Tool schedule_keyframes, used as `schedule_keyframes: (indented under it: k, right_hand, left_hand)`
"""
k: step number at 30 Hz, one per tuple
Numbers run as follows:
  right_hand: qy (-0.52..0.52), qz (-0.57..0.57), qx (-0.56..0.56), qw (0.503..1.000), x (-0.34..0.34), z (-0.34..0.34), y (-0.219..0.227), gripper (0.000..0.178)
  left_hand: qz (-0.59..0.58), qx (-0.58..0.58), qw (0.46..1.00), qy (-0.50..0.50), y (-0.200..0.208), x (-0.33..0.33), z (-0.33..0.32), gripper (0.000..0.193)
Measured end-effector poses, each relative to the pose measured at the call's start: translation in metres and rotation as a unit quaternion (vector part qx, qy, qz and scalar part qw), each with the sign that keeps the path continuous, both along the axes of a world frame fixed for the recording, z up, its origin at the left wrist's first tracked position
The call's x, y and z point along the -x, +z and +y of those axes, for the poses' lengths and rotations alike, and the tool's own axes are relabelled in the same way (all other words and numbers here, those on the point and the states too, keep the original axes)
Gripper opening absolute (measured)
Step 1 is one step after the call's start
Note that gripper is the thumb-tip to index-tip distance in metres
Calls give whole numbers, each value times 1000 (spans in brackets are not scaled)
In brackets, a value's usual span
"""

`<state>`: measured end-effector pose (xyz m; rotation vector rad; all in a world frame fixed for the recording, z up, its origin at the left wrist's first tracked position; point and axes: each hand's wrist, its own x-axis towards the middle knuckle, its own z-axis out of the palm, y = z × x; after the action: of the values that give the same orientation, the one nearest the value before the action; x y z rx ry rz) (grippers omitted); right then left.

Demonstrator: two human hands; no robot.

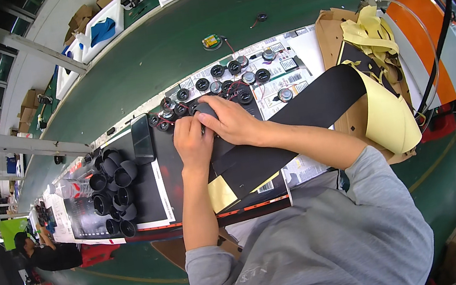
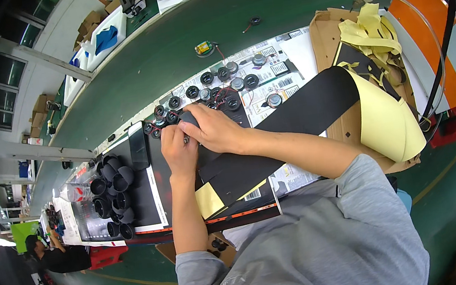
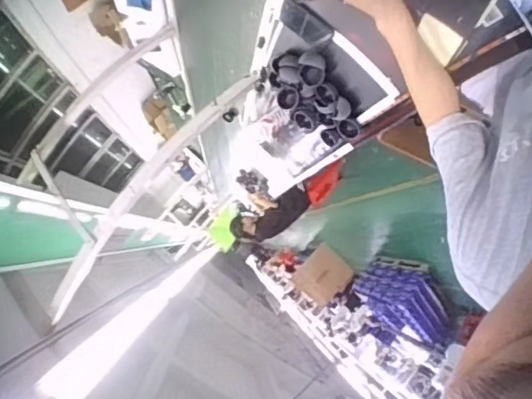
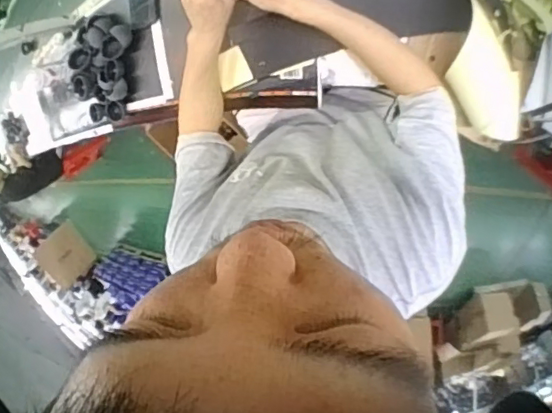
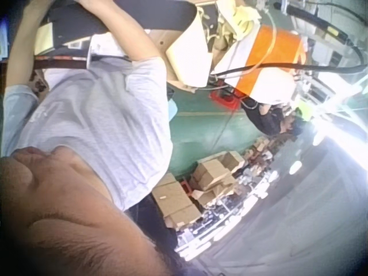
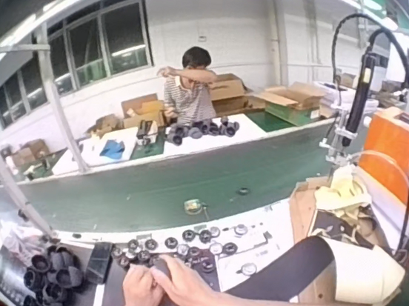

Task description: The person assembles small electronic speaker drivers into plastic housings by hand at a factory workbench.

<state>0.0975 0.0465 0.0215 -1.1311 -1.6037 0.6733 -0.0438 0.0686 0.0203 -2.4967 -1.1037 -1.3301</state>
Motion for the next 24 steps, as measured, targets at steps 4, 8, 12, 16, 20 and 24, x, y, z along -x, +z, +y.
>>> schedule_keyframes:
  k: [4,8,12,16,20,24]
  right_hand:
    - [-26,-35,2,999,2,-4,-4,47]
    - [-16,-55,53,997,-2,-6,-1,48]
    - [-2,-85,40,996,-5,-1,-6,50]
    - [15,-43,67,997,-10,2,1,50]
    - [33,49,129,990,-11,7,1,42]
    - [16,137,155,978,-23,13,8,27]
  left_hand:
    - [27,40,997,-54,-1,0,-3,16]
    - [3,65,993,-94,-4,-1,-3,14]
    - [-12,75,989,-129,-5,-2,2,9]
    - [-38,83,991,-102,-6,-5,-2,7]
    - [-60,100,987,-106,-3,-1,1,13]
    - [-247,156,954,-61,1,2,-8,23]
